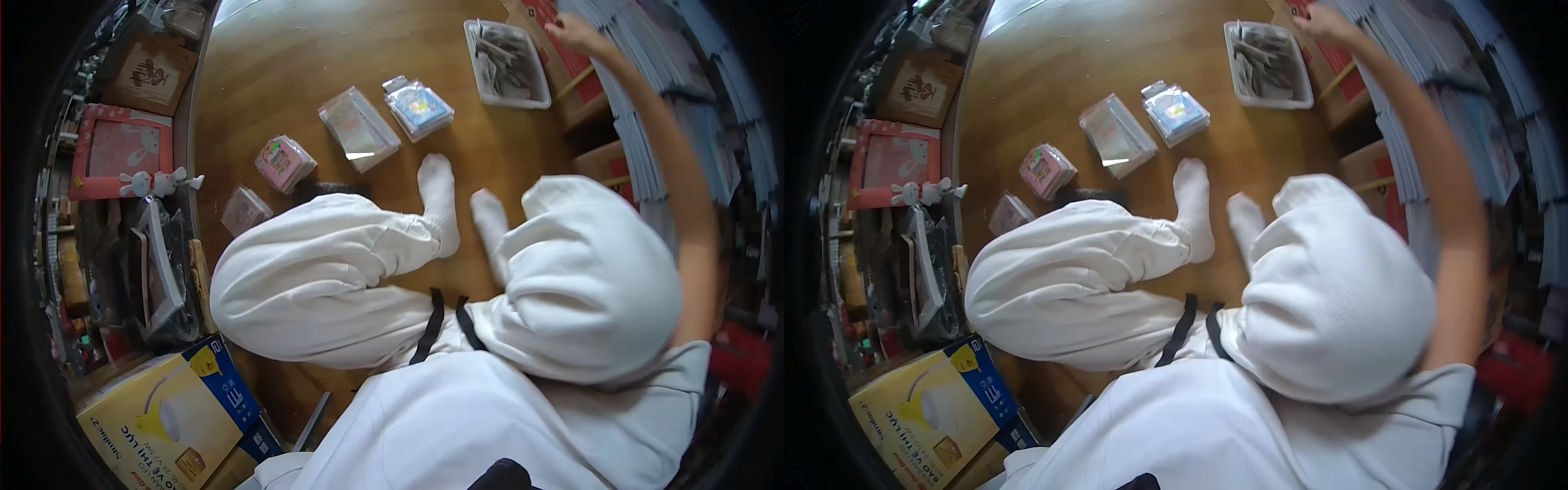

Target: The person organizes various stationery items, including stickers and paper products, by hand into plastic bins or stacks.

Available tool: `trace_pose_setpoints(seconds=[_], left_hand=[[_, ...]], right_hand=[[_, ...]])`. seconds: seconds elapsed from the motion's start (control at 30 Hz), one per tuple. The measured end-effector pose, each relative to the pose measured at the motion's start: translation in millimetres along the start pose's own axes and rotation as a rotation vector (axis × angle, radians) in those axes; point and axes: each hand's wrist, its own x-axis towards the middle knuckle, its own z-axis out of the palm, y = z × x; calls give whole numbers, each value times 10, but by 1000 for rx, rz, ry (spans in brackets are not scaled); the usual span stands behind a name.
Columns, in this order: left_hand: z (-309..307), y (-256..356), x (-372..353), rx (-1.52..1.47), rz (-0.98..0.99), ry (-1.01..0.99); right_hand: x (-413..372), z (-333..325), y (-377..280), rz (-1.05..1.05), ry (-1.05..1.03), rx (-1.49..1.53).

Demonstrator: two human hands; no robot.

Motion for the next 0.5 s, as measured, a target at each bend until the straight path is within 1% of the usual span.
trace_pose_setpoints(seconds=[0.07, 0.1, 0.13, 0.17, 0.27, 0.3, 0.4, 0.47, 0.5], left_hand=[[-22, 123, 44, 25, 5, 32], [-24, 187, 45, 41, 3, 51], [-7, 243, 54, 49, -6, 70], [1, 290, 4, 62, -24, 91], [-21, 539, -114, 103, -88, 132], [-35, 608, -162, 114, -103, 136], [-58, 853, -389, 144, -141, 117], [-105, 1007, -562, 149, -178, 92], [-135, 1099, -646, 145, -199, 78]], right_hand=[[77, 372, -9, 249, -115, 112], [137, 587, 36, 249, -208, 49], [194, 898, 195, 174, -256, 63], [188, 1097, 250, 209, -278, 152], [273, 1514, 344, 491, -613, 330], [368, 1721, 461, 615, -745, 325], [237, 2063, 564, 706, -713, 446], [-35, 2106, 515, 825, -557, 607], [-145, 2852, 1101, 996, -585, 939]])
